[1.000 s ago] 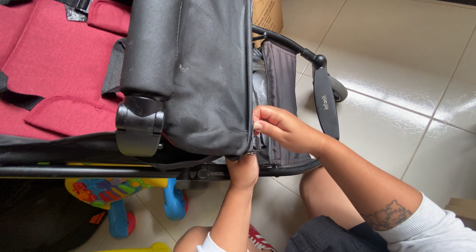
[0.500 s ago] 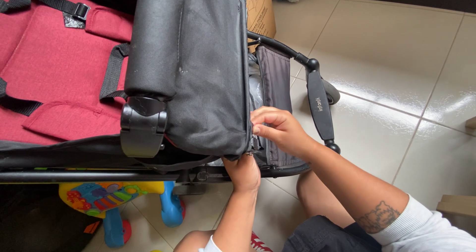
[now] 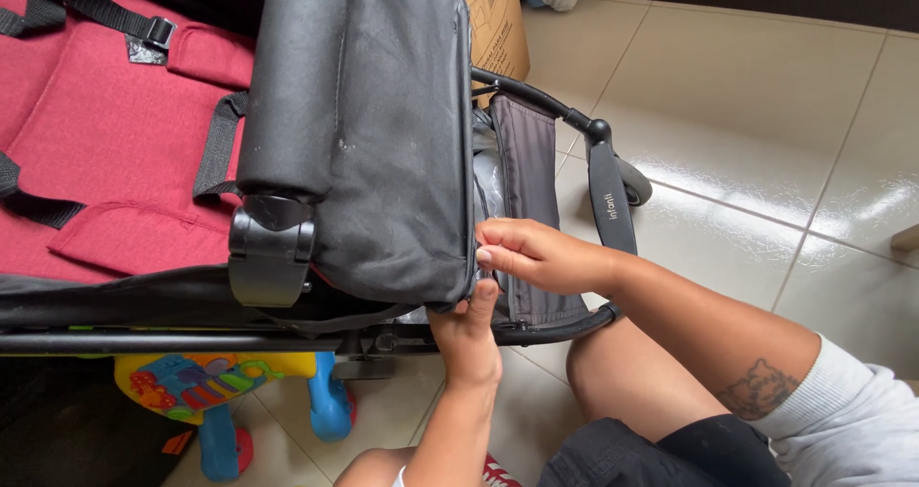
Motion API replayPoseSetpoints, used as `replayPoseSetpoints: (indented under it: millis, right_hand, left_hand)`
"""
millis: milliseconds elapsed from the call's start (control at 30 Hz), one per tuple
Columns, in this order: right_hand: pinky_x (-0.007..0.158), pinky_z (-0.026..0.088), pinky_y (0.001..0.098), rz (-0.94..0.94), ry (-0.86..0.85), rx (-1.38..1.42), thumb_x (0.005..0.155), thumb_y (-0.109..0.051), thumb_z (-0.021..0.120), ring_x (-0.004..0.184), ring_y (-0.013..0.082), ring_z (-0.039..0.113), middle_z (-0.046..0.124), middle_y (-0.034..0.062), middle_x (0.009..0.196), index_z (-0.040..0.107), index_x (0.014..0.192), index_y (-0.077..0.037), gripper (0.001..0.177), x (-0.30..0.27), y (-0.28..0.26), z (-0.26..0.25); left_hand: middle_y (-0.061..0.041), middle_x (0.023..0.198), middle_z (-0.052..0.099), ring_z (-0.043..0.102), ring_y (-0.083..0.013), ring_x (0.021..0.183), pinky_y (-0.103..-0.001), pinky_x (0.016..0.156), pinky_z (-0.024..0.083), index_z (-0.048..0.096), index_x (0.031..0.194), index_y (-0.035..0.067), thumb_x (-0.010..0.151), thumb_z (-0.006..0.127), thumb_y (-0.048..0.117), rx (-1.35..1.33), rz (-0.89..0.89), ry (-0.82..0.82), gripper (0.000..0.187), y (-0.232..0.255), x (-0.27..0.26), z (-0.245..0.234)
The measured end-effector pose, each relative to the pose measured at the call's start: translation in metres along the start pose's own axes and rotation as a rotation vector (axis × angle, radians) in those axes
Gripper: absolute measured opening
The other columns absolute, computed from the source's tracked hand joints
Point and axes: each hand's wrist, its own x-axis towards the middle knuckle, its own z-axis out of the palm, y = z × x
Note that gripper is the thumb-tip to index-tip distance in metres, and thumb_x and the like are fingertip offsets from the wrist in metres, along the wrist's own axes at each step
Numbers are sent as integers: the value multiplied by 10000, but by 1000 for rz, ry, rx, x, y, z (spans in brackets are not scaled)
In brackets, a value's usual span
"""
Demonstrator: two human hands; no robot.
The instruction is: Assembling or adjusting the components of a baby stroller.
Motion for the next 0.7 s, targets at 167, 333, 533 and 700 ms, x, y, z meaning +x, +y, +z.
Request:
replayPoseSetpoints:
  millis: [167, 333, 533, 700]
  right_hand:
    - [905, 461, 283, -2, 7, 445, 1124, -252, 472, 967, 67, 500, 554, -45, 986, 605, 1063, -53, 247, -24, 22, 1]
    - [925, 468, 266, 59, -10, 362, 1093, -272, 470, 974, 63, 521, 585, -53, 1007, 628, 1101, -55, 268, -44, 5, -15]
    - [919, 474, 257, -116, 118, 59, 1091, -233, 551, 1001, 101, 545, 556, 8, 1026, 673, 967, -30, 268, -21, -11, -16]
    - [817, 509, 259, 26, 273, 329, 1018, -169, 580, 917, 96, 572, 607, 26, 1033, 681, 941, -21, 195, -12, -14, -12]
  left_hand:
    - [18, 915, 659, 585, -90, 816, -277, 784, 498, 685, 983, 36, 835, 808, 96, -30, -29, 178, 202, 0, -1, 8]
    - [31, 894, 641, 572, -76, 797, -262, 758, 492, 660, 922, 47, 872, 791, 74, -19, 36, 182, 143, -13, -8, 8]
    - [-3, 752, 622, 542, -94, 659, -282, 612, 445, 693, 850, 70, 923, 727, 151, 269, -222, 36, 114, 7, -25, -10]
    - [9, 809, 568, 561, -214, 783, -376, 774, 447, 636, 852, 135, 877, 806, 179, 1281, 848, -161, 177, 109, -29, 29]
